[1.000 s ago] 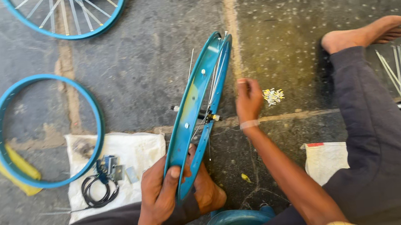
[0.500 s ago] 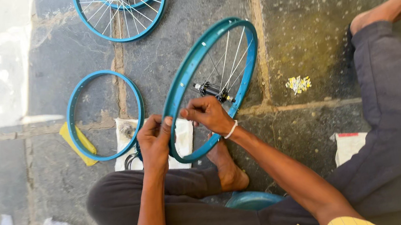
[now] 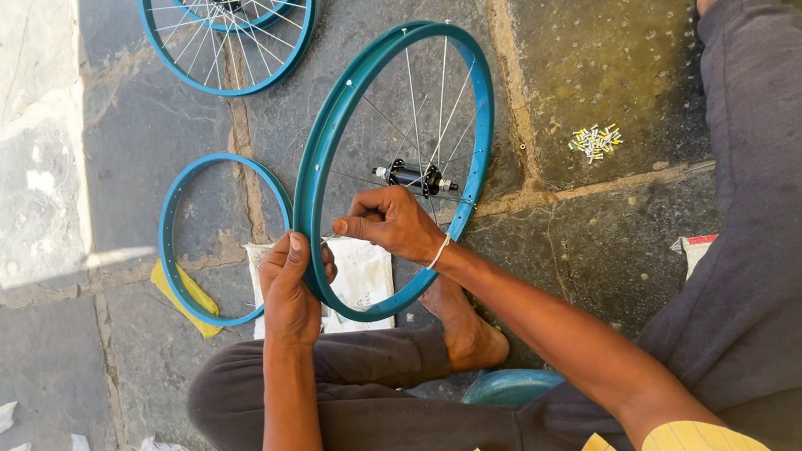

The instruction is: The person sits on the ground and assembles a bicycle wheel by inserting spokes into the hub and rim, then securing them with nipples. They repeatedly rotate the wheel to access different sections and tighten the spokes by hand.

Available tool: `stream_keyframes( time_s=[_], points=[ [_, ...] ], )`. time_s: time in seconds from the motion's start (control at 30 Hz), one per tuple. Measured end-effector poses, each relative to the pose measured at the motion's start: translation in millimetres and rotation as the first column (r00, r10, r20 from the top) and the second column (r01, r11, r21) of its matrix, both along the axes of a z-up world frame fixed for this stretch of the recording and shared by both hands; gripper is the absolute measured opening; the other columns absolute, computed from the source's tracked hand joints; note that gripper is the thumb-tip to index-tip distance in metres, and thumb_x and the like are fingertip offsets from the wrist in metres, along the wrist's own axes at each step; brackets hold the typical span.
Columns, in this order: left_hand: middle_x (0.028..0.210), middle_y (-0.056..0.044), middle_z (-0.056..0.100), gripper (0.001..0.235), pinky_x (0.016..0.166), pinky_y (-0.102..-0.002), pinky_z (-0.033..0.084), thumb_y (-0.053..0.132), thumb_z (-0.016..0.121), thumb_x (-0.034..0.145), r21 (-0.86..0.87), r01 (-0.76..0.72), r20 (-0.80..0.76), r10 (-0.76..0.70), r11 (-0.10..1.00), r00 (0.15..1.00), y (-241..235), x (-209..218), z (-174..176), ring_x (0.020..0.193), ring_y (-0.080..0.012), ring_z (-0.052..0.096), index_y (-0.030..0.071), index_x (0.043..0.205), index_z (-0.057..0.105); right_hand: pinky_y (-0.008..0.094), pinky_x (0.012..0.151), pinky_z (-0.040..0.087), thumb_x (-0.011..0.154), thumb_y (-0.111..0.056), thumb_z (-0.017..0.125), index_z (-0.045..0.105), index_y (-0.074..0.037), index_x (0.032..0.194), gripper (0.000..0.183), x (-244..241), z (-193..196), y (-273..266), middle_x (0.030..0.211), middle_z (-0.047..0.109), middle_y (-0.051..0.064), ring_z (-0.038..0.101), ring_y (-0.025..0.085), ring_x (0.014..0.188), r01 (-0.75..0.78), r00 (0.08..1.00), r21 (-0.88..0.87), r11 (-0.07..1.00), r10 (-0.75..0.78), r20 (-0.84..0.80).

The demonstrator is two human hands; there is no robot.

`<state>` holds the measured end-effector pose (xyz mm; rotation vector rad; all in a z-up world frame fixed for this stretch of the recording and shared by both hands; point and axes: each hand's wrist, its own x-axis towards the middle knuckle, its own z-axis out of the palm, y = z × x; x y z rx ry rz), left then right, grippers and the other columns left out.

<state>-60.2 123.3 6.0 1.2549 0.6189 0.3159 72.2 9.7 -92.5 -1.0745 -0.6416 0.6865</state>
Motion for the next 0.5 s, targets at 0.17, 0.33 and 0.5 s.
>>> stream_keyframes(
  time_s=[0.17,0.33,0.5],
  points=[
    [0.078,-0.006,0.063,0.034,0.062,-0.026,0.046,0.036,0.068,0.100,0.015,-0.005,-0.003,0.005,1.000,1.000,0,2,3,0.068,-0.0125,0.057,0.003,0.098,0.066,0.026,0.047,0.024,0.089,-0.035,0.081,0.069,-0.006,0.073,0.035,1,0,3,0.055,0.043,-0.009,0.034,0.002,0.052,0.027,1.000,-0.004,1.000,-0.026,0.013],
    [0.079,-0.006,0.063,0.030,0.063,-0.026,0.047,0.032,0.073,0.100,0.059,-0.011,0.031,0.009,0.998,0.999,1,-3,-5,0.069,-0.0131,0.058,0.004,0.095,0.064,0.027,0.049,0.027,0.091,-0.034,0.079,0.070,-0.006,0.075,0.033,-1,-1,3,0.057,0.046,-0.007,0.037,0.004,0.054,0.018,1.000,-0.005,1.000,-0.018,0.007],
    [0.087,-0.004,0.069,0.027,0.055,-0.025,0.047,0.024,0.078,0.090,0.118,-0.118,0.093,0.107,0.986,0.990,-8,6,-6,0.064,-0.0096,0.058,0.005,0.106,0.068,0.026,0.059,0.044,0.104,-0.036,0.065,0.066,-0.006,0.091,0.032,-14,15,4,0.073,0.055,-0.004,0.055,0.005,0.067,-0.117,0.993,0.107,0.987,0.118,-0.002]
  ],
)
